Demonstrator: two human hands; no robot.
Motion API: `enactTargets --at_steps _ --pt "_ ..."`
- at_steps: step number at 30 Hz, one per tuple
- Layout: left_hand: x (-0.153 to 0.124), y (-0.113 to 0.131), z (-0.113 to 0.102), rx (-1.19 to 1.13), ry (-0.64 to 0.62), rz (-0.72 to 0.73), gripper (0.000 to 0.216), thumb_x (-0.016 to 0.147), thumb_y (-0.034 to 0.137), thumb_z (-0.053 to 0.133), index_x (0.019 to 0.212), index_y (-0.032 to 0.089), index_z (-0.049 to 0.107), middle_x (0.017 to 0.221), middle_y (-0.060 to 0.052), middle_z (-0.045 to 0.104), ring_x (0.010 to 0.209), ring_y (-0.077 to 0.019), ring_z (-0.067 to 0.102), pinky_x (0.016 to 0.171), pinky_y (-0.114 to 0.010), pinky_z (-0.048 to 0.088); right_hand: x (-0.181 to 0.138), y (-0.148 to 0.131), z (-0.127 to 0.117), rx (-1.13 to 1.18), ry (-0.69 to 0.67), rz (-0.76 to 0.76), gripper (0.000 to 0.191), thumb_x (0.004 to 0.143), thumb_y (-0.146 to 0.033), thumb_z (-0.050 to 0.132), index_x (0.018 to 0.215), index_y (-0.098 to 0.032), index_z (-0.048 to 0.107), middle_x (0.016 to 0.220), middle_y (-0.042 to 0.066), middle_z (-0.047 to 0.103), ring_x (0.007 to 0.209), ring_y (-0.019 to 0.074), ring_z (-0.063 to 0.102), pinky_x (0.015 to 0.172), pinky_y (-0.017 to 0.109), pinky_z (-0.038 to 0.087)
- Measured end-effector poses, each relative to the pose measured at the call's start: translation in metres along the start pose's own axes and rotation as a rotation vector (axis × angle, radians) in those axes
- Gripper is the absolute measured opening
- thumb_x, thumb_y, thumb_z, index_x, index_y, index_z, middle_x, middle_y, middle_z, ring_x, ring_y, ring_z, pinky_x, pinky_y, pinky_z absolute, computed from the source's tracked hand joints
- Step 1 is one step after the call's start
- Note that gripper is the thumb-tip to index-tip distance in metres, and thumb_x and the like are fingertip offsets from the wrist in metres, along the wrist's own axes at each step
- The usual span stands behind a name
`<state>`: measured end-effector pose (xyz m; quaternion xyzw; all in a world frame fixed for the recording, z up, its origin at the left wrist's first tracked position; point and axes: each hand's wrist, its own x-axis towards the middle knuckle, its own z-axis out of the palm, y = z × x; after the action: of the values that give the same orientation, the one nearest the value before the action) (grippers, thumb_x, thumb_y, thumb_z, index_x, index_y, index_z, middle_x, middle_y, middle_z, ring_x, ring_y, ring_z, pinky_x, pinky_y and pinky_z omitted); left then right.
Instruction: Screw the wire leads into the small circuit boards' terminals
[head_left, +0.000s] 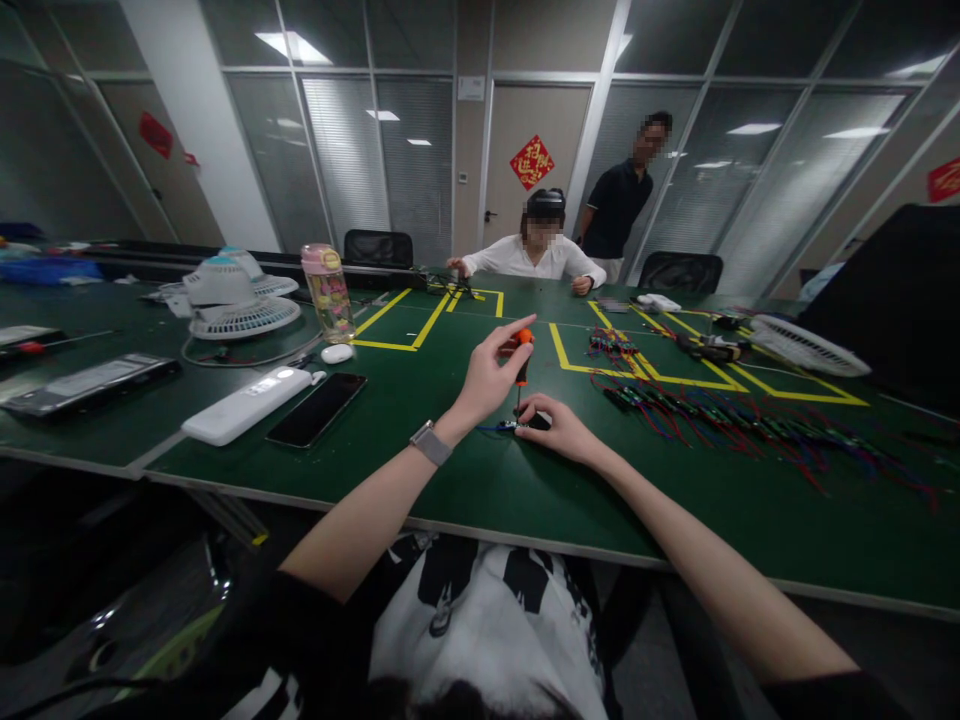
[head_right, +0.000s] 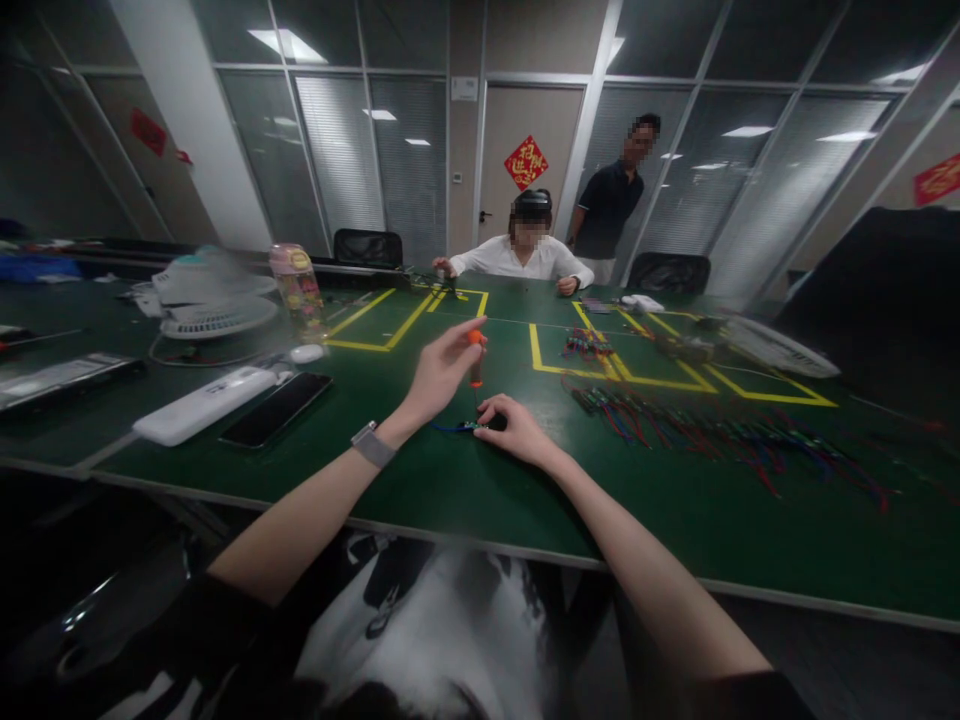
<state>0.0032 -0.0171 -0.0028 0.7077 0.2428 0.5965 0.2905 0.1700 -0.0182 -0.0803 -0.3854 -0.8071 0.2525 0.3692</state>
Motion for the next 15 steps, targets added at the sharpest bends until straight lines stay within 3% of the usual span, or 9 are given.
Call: enactTargets --at_steps 3,8,12,15 --pt "-0.0004 0.0001 0.0002 0.068 0.030 0.012 0.032 0.085 0.026 0.057 0.117 0.022 0.063 0.107 -0.007 0.058 0.091 -0.0147 0.058 0.081 -0.025 0.049 -0.0003 0.0004 -0.0004 -0.009 -0.003 -0.011 0.014 0.073 -0.029 0.070 0.073 -0.018 0.062 0.102 0.007 0.062 0.097 0.0211 0.060 0.093 0.038 0.042" --pt "-0.0004 0.0036 0.0013 -0.044 -0.048 -0.025 0.035 0.092 0.024 0.043 0.124 0.022 0.058 0.109 -0.007 0.061 0.092 -0.0145 0.060 0.080 -0.026 0.049 -0.0008 0.0004 -0.0024 -0.030 -0.032 -0.048 0.013 0.073 -0.029 0.070 0.076 -0.019 0.062 0.103 0.007 0.061 0.099 0.0210 0.059 0.094 0.038 0.041" --pt "-0.0010 0.0034 0.0017 0.034 0.020 0.013 0.031 0.086 0.027 0.056 0.116 0.023 0.063 0.104 -0.005 0.060 0.089 -0.0137 0.059 0.079 -0.024 0.048 -0.0009 -0.0001 -0.0034 -0.042 -0.040 -0.063 0.013 0.074 -0.029 0.069 0.077 -0.018 0.062 0.103 0.007 0.061 0.098 0.0212 0.059 0.094 0.039 0.041" --pt "-0.0004 0.0023 0.0015 0.040 0.003 0.010 0.032 0.089 0.027 0.050 0.119 0.022 0.061 0.108 -0.006 0.060 0.091 -0.0135 0.058 0.081 -0.025 0.048 -0.0006 -0.0001 -0.0032 -0.040 -0.041 -0.071 0.012 0.075 -0.029 0.068 0.078 -0.019 0.062 0.102 0.007 0.061 0.098 0.0213 0.059 0.094 0.038 0.042"
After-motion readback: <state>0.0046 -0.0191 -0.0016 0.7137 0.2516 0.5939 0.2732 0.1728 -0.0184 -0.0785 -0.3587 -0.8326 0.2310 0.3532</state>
